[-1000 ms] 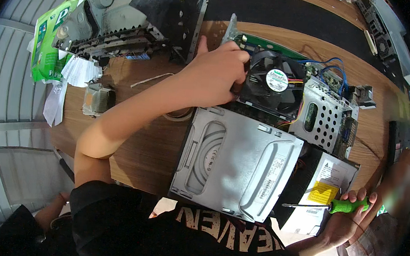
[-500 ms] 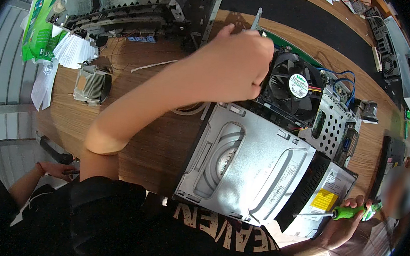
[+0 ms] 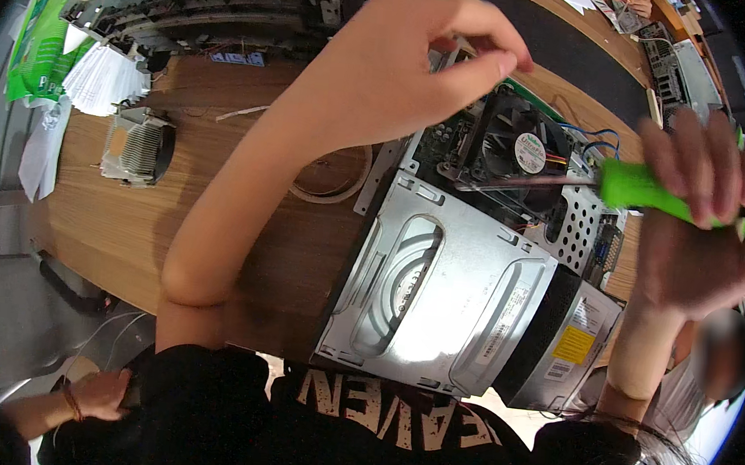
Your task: The person uses a screwdriver to secure components inside a computer chassis, including the power supply and optical drive, while working at a desk.
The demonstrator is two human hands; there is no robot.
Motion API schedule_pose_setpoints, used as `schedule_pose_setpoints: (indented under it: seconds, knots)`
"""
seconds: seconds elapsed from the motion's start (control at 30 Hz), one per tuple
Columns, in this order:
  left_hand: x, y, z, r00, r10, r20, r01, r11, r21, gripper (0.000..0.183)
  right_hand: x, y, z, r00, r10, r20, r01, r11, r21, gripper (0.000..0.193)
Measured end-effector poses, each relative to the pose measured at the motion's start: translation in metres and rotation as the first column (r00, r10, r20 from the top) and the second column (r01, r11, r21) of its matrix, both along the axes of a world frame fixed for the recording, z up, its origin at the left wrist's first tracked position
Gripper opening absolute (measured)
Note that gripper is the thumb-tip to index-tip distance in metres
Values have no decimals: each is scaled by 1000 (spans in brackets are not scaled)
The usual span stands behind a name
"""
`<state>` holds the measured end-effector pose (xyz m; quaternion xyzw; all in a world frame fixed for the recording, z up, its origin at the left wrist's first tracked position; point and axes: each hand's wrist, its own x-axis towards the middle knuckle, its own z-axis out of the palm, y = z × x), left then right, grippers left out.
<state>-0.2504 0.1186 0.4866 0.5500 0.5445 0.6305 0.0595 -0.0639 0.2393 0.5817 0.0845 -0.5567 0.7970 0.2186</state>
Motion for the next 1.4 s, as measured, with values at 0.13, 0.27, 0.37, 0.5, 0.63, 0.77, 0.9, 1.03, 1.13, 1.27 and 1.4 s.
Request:
schedule_pose_setpoints:
  seconds: [0.13,0.27,0.37,0.5,0.63,0.77,0.9,1.03,1.13,1.27,1.4]
  knots:
    - [-8,-14,-10,973,-199,-120,159,946,-282,14,-41,6,-25,988,145,43,-151,958,244,37]
    - [-16,-18,-22,934,-312,-171,257,924,-282,15,-52,-12,-35,996,29,83,-53,950,309,39]
    - [-15,-27,-16,934,-325,-147,255,897,-360,18,-57,-16,-41,996,23,90,-49,952,302,38]
    - [-16,-30,-12,935,-307,-176,204,874,-440,24,-61,-17,-46,992,59,112,-92,946,310,39]
    - [-16,-27,-13,921,-323,-217,198,868,-455,25,-60,-15,-47,987,106,124,-141,940,312,38]
    - [-12,-23,-18,957,-259,-131,206,924,-322,24,-60,0,-38,968,204,148,-242,912,332,37]
    - [-20,-29,11,896,-422,-135,318,826,-466,31,-60,1,-38,969,181,170,-237,877,419,37]
    - [-25,-35,16,885,-438,-155,315,810,-494,33,-65,-2,-41,959,215,185,-276,858,433,36]
    - [-30,-28,35,769,-630,-111,458,664,-591,30,-60,0,-41,963,198,183,-260,855,448,36]
    - [-24,-34,4,849,-516,-112,418,786,-455,25,-63,-3,-39,965,188,182,-252,853,458,36]
    - [-21,-33,-9,911,-392,-129,344,894,-288,24,-65,-1,-40,961,200,189,-273,791,548,36]
